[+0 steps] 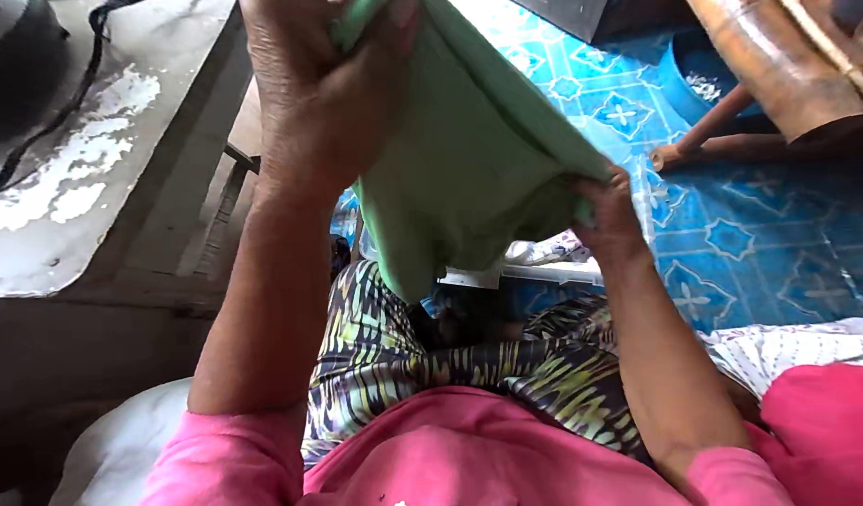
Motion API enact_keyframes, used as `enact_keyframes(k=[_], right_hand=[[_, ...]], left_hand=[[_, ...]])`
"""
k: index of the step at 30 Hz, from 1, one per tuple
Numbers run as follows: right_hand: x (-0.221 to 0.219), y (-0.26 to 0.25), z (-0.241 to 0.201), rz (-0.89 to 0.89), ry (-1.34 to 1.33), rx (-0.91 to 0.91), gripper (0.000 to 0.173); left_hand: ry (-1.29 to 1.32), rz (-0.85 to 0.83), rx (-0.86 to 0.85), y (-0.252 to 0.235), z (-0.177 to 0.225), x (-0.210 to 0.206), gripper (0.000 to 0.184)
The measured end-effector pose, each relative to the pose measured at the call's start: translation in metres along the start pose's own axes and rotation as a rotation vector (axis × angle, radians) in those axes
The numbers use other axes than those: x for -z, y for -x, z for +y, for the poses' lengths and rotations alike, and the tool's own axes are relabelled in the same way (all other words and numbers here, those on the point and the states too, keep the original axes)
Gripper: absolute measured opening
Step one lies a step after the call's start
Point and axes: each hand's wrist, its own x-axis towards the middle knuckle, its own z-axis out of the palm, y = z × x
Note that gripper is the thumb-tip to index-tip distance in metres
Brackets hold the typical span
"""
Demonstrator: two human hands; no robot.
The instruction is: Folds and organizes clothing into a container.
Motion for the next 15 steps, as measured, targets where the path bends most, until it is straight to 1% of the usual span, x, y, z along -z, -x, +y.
enact_keyframes(k=[2, 3, 4, 5, 6, 7, 8, 10, 12, 15], right_hand=[[0.004, -0.014, -0.007, 0.085, -0.014, 0.104, 0.035], [0.005, -0.019, -0.007, 0.118, 0.03, 0.144, 0.039], [0.007, -0.023, -0.003, 0.153, 0.13, 0.168, 0.046], [0.012, -0.025, 0.003, 0.175, 0.277, 0.171, 0.057], [0.016, -0.024, 0.01, 0.203, 0.444, 0.151, 0.07], [0.021, -0.022, 0.018, 0.232, 0.599, 0.113, 0.077], [0.025, -0.019, 0.024, 0.236, 0.731, 0.059, 0.082], [0.027, -0.014, 0.03, 0.186, 0.907, -0.028, 0.083], [0.021, -0.009, 0.035, 0.088, 0.988, -0.082, 0.077], [0.005, -0.001, 0.046, -0.108, 1.066, -0.136, 0.067]], left_hand=[[0.039, 0.069, 0.083, -0.006, -0.011, -0.001, 0.019], [0.021, 0.08, 0.126, -0.009, -0.023, -0.002, 0.014], [-0.05, 0.078, 0.162, -0.013, -0.043, -0.002, 0.004], [-0.181, 0.055, 0.213, -0.014, -0.065, -0.002, 0.014], [-0.341, 0.003, 0.291, -0.011, -0.088, -0.002, 0.03], [-0.472, -0.069, 0.384, -0.005, -0.106, -0.003, 0.044], [-0.54, -0.15, 0.475, 0.003, -0.122, -0.007, 0.057], [-0.568, -0.283, 0.574, 0.027, -0.144, -0.02, 0.076], [-0.529, -0.469, 0.604, 0.052, -0.152, -0.037, 0.084], [-0.498, -0.814, 0.67, 0.083, -0.167, -0.062, 0.091]])
